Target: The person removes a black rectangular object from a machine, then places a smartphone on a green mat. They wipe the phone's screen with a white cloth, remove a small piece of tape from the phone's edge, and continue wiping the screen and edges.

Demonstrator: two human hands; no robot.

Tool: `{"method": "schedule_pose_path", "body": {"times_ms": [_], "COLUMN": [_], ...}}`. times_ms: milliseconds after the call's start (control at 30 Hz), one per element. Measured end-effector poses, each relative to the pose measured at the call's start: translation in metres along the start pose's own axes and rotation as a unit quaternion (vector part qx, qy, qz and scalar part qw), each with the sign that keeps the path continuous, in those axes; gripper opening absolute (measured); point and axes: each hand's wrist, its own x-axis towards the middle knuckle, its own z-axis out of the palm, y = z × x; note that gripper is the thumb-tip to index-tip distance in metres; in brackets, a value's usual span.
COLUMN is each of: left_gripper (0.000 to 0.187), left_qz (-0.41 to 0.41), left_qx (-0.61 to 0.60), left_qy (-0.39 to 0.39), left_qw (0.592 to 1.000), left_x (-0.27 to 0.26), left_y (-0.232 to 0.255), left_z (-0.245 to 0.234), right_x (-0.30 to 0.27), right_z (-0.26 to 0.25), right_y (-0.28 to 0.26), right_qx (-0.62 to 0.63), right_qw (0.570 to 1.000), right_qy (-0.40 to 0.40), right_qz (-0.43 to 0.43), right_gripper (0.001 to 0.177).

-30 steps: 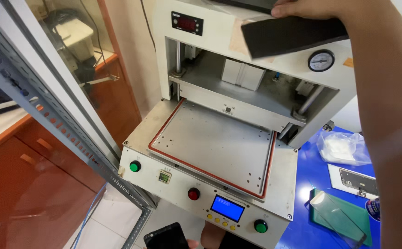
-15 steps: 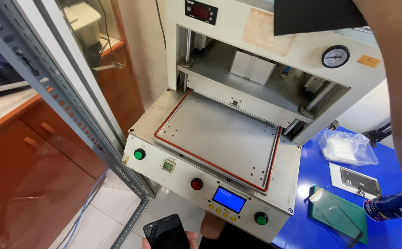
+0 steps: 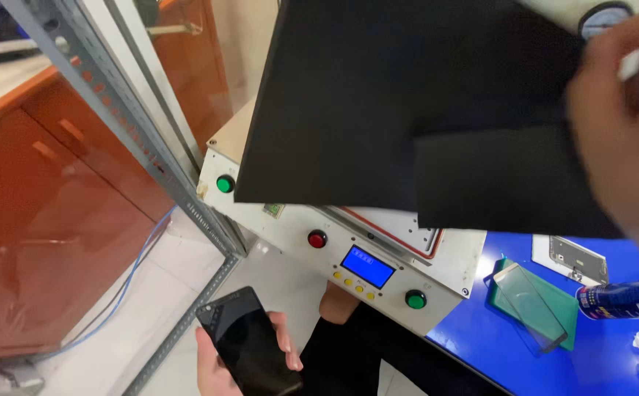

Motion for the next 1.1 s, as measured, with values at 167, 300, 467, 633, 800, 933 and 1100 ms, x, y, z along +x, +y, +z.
{"method": "schedule_pose_path", "body": {"times_ms": [167,300,467,633,800,933,1100], "left_gripper": [0.101,0.106,0.105,0.101,0.101,0.096,0.094], "left_qz": [0.065,0.067,0.12,0.096,0.09,0.073,0.076], "left_qx": [0.018,0.099,0.11,0.089,0.084,0.045,0.053], "left_qy": [-0.155,-0.191,-0.208,-0.216,-0.205,-0.163,-0.107], "left_qw": [0.986,0.974,0.964,0.968,0.971,0.983,0.99], "left_x": [0.006,0.02,0.049,0.055,0.057,0.058,0.04], "left_y": [0.01,0.027,0.043,0.049,0.042,0.034,0.038], "left_z": [-0.016,-0.009,-0.011,-0.006,-0.003,0.001,0.032], "right_x": [-0.007,0.003,-0.006,-0.038,-0.021,0.031,0.081], "right_z": [0.066,0.103,0.122,0.156,0.145,0.147,0.225], "right_y": [-0.026,-0.022,-0.014,-0.005,-0.093,-0.156,-0.189], "right_qx": [-0.216,-0.25,-0.254,-0.137,-0.046,0.012,-0.002], "right_qw": [0.971,0.925,0.902,0.979,0.965,0.947,0.937], "right_qy": [-0.084,-0.284,-0.339,-0.143,-0.255,-0.32,-0.343], "right_qz": [-0.061,0.034,0.086,-0.047,-0.047,-0.028,-0.069], "right_gripper": [0.049,0.047,0.049,0.043,0.049,0.056,0.072]}}
